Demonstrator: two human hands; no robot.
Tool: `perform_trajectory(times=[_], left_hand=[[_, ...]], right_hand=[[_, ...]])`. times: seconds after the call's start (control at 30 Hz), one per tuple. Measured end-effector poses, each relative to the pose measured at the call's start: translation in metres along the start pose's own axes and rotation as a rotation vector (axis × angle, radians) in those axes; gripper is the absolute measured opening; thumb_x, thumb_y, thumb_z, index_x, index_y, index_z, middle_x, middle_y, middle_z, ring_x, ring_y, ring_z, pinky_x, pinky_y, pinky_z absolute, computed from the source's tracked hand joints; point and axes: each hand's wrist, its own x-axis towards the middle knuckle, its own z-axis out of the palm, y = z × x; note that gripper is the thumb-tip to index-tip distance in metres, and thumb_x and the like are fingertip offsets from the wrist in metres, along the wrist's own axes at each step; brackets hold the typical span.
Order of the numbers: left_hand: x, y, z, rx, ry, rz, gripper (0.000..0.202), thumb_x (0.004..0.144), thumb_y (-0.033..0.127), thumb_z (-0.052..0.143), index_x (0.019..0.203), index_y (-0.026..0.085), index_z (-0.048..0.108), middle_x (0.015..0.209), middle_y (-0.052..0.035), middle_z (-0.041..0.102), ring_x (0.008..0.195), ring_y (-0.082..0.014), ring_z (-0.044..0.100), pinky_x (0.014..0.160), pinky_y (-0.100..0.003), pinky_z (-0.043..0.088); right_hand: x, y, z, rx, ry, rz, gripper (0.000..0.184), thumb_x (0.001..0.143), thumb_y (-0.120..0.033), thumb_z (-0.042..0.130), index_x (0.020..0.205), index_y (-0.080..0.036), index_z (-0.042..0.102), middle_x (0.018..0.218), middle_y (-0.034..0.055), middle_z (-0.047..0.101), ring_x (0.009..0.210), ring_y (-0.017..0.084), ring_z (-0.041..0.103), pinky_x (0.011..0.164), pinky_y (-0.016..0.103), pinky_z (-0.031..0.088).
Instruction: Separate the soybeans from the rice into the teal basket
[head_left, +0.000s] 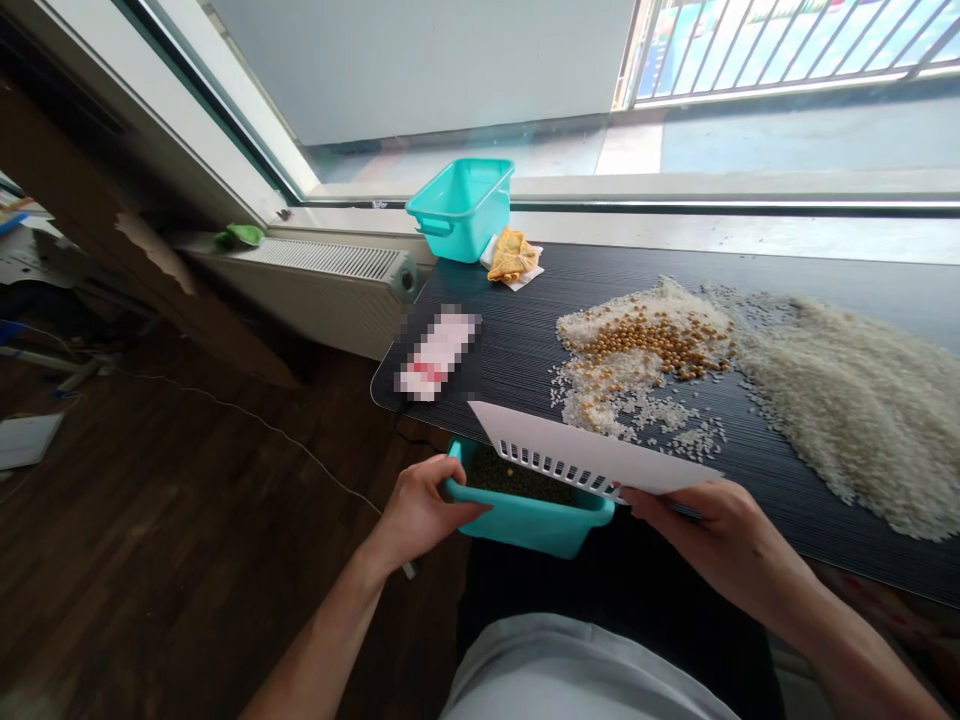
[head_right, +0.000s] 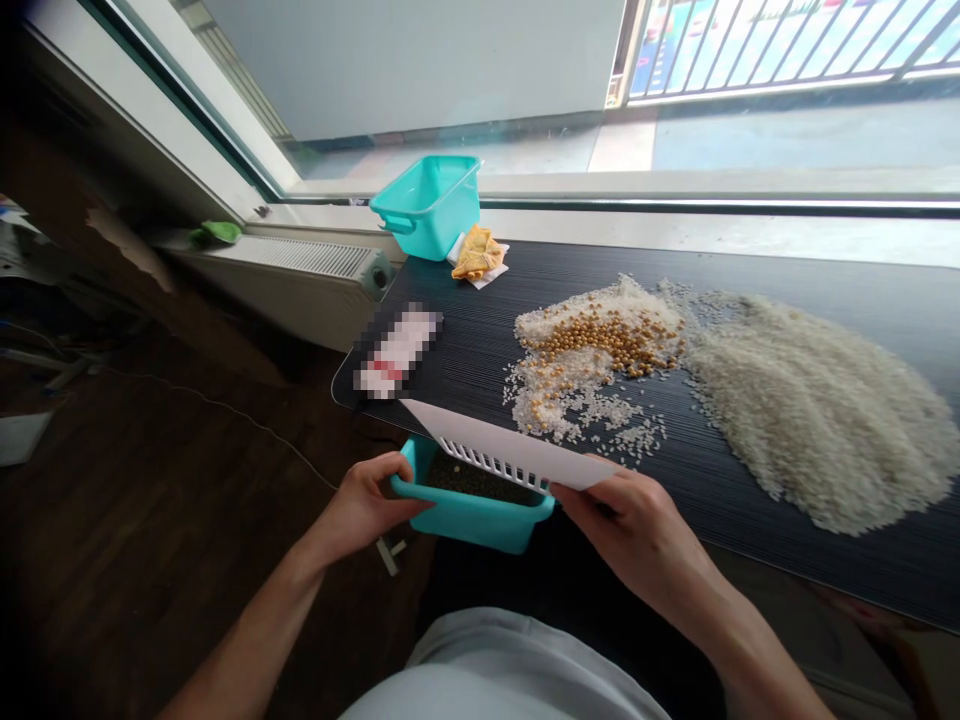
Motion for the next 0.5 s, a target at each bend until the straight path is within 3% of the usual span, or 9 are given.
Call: perform_trajectory(times=[0.2, 0.27, 0.37, 0.5], left_hand=[[0.001, 0.004, 0.003, -0.017, -0.036, -0.038, 0.029, 0.063, 0.034, 0.081, 0.063, 0.019, 0.056, 0.062, 0.0071, 0.049, 0.061, -0.01, 0.043, 0.055, -0.022, 0.031], [0.001, 0.004, 0.001, -0.023, -0.043, -0.052, 0.029, 0.062, 0.035, 0.081, 0.065, 0.019, 0.057, 0.062, 0.007, 0.049, 0.061, -0.0102, 0.043, 0.056, -0.022, 0.031], [0.001, 0.001, -0.004, -0.006, -0.033, -0.08, 0.029, 0.062, 0.036, 0.081, 0.066, 0.019, 0.058, 0.061, 0.007, 0.049, 0.062, -0.0108, 0.043, 0.056, -0.023, 0.031], [-0.003, -0.005, -0.012, -0.011, -0.007, -0.057, 0.029, 0.064, 0.036, 0.08, 0.066, 0.019, 0.057, 0.061, 0.0072, 0.048, 0.062, -0.0103, 0.041, 0.057, -0.023, 0.031]], right_hand=[[0.009, -0.001, 0.008, 0.016, 0.16, 0.078, 0.029, 0.09, -0.042, 0.066, 0.074, -0.025, 0.083, 0.07, 0.0025, 0.081, 0.058, 0.021, 0.073, 0.057, 0.031, 0.058], [0.023, -0.003, 0.017, 0.009, 0.141, 0.036, 0.033, 0.092, -0.041, 0.063, 0.071, -0.024, 0.081, 0.073, 0.0039, 0.081, 0.059, 0.02, 0.071, 0.058, 0.03, 0.057], [0.044, -0.01, 0.031, -0.021, 0.057, -0.089, 0.035, 0.098, -0.037, 0.055, 0.08, -0.023, 0.081, 0.08, 0.0055, 0.079, 0.066, 0.018, 0.072, 0.06, 0.028, 0.055], [0.052, -0.02, 0.036, -0.017, -0.061, -0.183, 0.037, 0.1, -0.036, 0.054, 0.074, -0.023, 0.078, 0.072, 0.0025, 0.073, 0.061, 0.015, 0.068, 0.056, 0.024, 0.051]])
